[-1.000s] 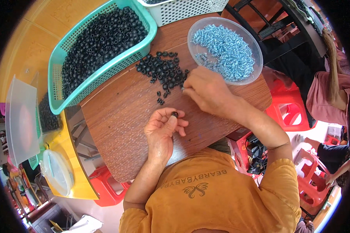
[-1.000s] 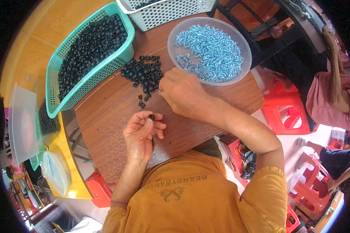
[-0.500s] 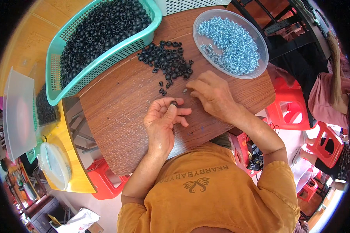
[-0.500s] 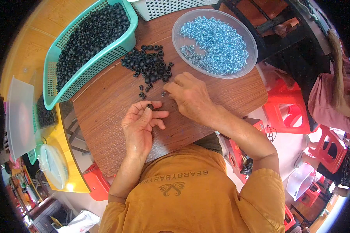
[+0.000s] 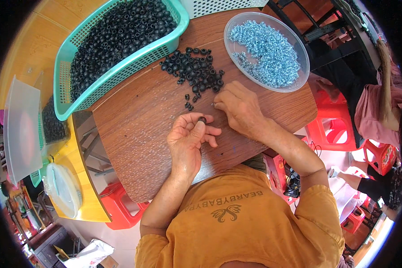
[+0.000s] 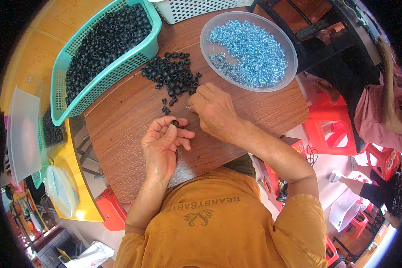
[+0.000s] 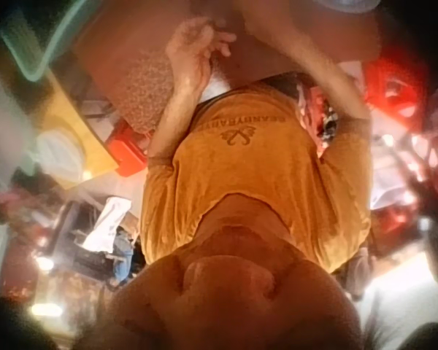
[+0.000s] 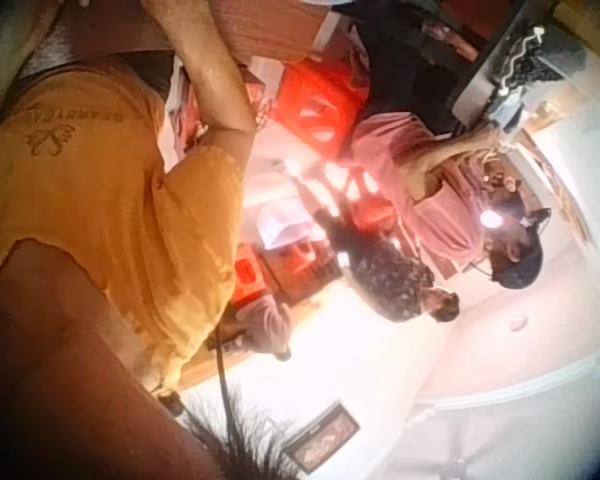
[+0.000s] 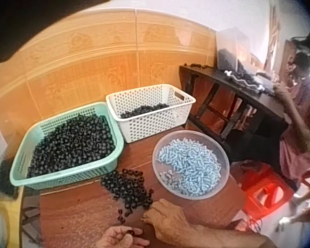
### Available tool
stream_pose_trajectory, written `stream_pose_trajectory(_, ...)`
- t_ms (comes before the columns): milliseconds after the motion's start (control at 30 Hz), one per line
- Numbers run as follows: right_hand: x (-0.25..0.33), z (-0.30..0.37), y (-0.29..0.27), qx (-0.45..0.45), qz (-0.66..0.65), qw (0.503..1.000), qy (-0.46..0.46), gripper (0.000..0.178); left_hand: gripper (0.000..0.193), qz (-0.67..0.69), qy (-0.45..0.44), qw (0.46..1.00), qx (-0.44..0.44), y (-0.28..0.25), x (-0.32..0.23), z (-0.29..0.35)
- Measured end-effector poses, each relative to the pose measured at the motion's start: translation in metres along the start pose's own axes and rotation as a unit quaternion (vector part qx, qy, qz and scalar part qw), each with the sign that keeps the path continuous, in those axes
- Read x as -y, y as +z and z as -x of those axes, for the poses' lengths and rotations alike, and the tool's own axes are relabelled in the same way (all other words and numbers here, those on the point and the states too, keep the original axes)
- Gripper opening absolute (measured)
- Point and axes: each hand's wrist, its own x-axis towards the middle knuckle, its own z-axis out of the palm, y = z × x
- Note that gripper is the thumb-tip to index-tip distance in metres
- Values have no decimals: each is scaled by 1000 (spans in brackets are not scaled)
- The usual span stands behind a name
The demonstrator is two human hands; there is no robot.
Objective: The person sits at a wooden table and repeatedly picks up small black plastic rings and light blue metal screws. They insert the screws into the rings by hand and place the assembled units into a green basket.
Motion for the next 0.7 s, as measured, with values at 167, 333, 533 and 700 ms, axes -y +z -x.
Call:
stream_pose_trajectory(167, 0, 0, 0, -3, -1, 1000, 15, 11, 13, -4, -4, 1000, -5, 1, -1, 1)
stream_pose_trajectory(333, 3, 1, -5, -16, 9, 999, 30, 12, 15, 1, 1, 1000, -4, 2, -1, 0)
stream_pose_trajectory(533, 6, 3, -5, -15, 35, 998, 47, 12, 16, 0, 2, 1000, -4, 2, -1, 0)
stream_pose_trajectory(700, 12, 2, -1, -23, 27, 999, 31, 13, 16, 8, 3, 1000, -8, 1, -1, 0)
